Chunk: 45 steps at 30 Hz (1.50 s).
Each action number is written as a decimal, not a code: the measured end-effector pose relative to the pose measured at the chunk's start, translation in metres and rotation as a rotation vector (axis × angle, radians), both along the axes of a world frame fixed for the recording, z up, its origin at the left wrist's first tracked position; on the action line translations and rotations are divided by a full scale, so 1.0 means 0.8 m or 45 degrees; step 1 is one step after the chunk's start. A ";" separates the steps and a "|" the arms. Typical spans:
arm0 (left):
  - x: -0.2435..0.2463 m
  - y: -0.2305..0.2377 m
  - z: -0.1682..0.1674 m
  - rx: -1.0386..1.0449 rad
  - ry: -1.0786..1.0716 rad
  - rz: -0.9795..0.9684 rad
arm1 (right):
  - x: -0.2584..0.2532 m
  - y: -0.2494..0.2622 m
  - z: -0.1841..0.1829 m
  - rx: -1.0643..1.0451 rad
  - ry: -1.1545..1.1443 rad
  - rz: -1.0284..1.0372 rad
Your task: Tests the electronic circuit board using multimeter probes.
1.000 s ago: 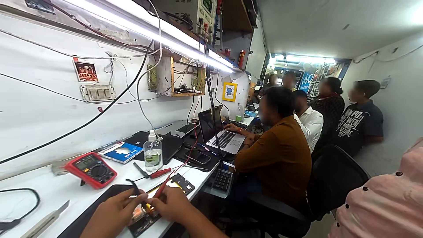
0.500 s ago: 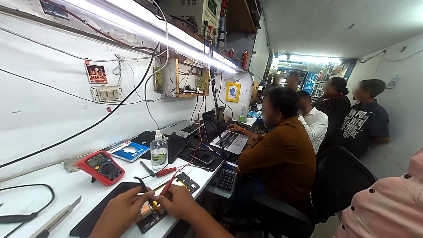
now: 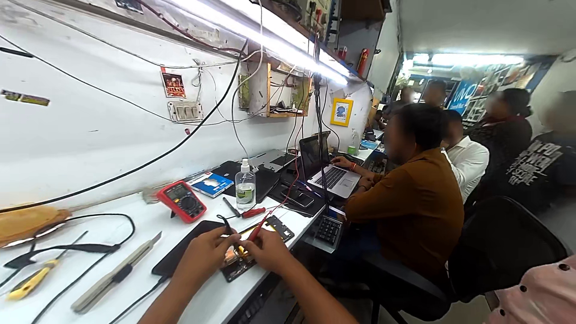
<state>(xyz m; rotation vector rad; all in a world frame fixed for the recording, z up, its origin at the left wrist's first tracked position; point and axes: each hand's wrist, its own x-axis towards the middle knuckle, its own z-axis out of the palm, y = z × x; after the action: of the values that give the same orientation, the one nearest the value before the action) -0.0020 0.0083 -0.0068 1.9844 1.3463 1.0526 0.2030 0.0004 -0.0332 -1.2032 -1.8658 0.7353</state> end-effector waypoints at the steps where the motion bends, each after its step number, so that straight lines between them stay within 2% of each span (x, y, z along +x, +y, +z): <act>1: 0.000 0.000 0.000 0.004 0.001 0.001 | 0.000 0.000 0.000 0.015 -0.001 -0.005; 12: -0.007 0.013 -0.019 0.073 -0.049 -0.049 | -0.001 -0.003 0.003 0.032 0.000 0.013; 23: -0.011 0.001 -0.002 -0.020 0.001 -0.118 | -0.002 -0.005 0.004 0.047 0.027 0.042; 45: -0.012 0.006 -0.007 -0.021 -0.049 -0.112 | -0.002 -0.005 0.004 0.031 0.025 0.051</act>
<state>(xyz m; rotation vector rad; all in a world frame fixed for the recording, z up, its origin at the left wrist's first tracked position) -0.0114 0.0129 -0.0125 1.9825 1.2317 1.0308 0.2012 -0.0034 -0.0300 -1.1424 -1.8824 0.7416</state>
